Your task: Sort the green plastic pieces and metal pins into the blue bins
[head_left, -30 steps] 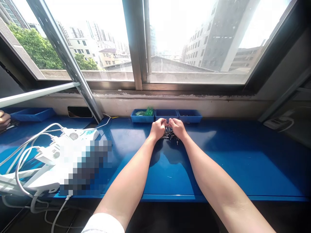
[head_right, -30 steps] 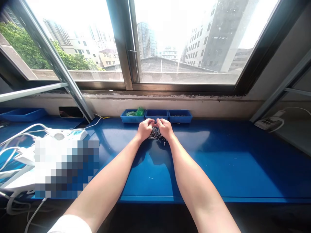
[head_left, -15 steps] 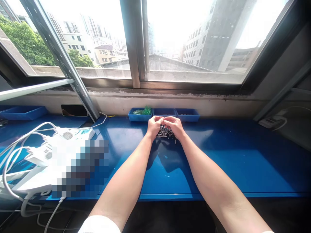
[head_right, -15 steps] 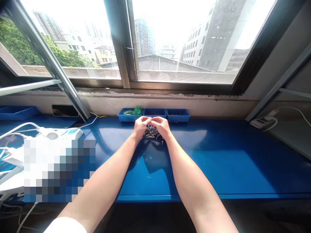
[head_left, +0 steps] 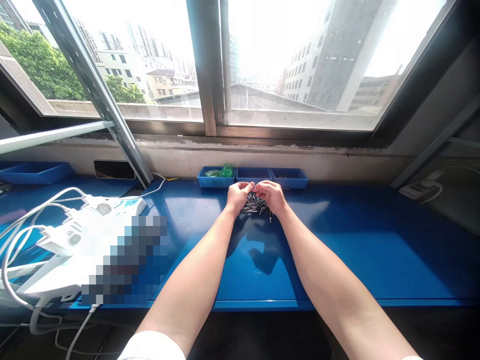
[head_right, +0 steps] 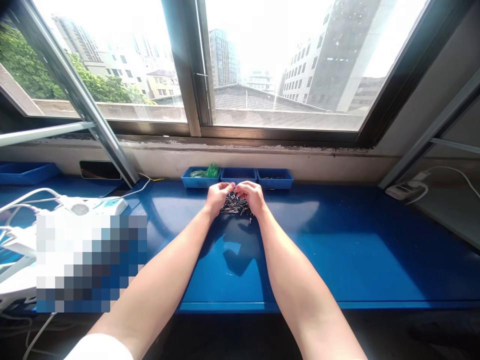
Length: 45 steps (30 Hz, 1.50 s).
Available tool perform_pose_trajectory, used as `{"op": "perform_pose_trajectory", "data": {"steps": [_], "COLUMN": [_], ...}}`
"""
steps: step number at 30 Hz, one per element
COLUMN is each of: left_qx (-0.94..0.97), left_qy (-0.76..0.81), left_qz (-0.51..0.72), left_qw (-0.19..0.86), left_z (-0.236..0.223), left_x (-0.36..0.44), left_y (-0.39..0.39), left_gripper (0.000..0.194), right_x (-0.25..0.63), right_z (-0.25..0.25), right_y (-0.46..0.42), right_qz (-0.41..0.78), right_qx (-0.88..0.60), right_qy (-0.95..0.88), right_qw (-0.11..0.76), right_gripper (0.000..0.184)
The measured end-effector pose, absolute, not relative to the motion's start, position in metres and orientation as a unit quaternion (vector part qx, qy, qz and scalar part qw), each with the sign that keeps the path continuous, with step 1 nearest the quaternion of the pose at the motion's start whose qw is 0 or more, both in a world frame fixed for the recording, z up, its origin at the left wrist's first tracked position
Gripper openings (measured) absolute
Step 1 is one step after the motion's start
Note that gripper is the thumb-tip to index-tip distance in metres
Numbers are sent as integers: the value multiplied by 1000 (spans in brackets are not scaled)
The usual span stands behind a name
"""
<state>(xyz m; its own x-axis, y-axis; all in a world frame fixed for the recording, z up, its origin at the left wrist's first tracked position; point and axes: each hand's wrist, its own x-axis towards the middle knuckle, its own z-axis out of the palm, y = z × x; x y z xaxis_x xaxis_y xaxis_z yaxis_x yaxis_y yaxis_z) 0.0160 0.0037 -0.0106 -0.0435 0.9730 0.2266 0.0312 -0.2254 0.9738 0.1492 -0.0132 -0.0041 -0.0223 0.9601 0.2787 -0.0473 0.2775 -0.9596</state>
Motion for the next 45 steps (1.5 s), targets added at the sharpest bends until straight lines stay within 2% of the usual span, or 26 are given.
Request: {"op": "perform_pose_trajectory", "data": {"steps": [3, 6, 9, 14, 18, 23, 38, 40, 45], "left_qx": [554, 549, 546, 583, 635, 661, 689, 690, 709], "left_qy": [478, 533, 598, 653, 668, 676, 671, 670, 649], "left_qz": [560, 553, 515, 432, 358, 299, 248, 245, 247], "left_qw": [389, 331, 280, 217, 150, 133, 118, 119, 121], "left_z": [-10, -8, -4, -4, -10, -14, -18, -17, -18], "left_x": [14, 10, 3, -4, -6, -4, -1, -1, 0], "left_y": [4, 4, 4, 6, 8, 8, 10, 9, 9], "left_gripper": [45, 42, 34, 26, 27, 28, 32, 32, 35], "right_x": [153, 163, 174, 187, 195, 206, 202, 200, 193], "right_z": [-4, -5, -7, -9, -10, -11, -20, -21, -21], "right_y": [-10, -6, -1, 4, 8, 13, 15, 14, 12], "right_qz": [413, 332, 235, 157, 149, 121, 122, 94, 28], "right_qx": [-427, -476, -557, -620, -627, -610, -668, -669, -642], "right_qy": [-549, -541, -529, -512, -511, -527, -555, -554, -567], "right_qw": [588, 609, 595, 573, 569, 579, 480, 487, 515], "right_gripper": [28, 29, 34, 45, 48, 47, 65, 61, 30]}}
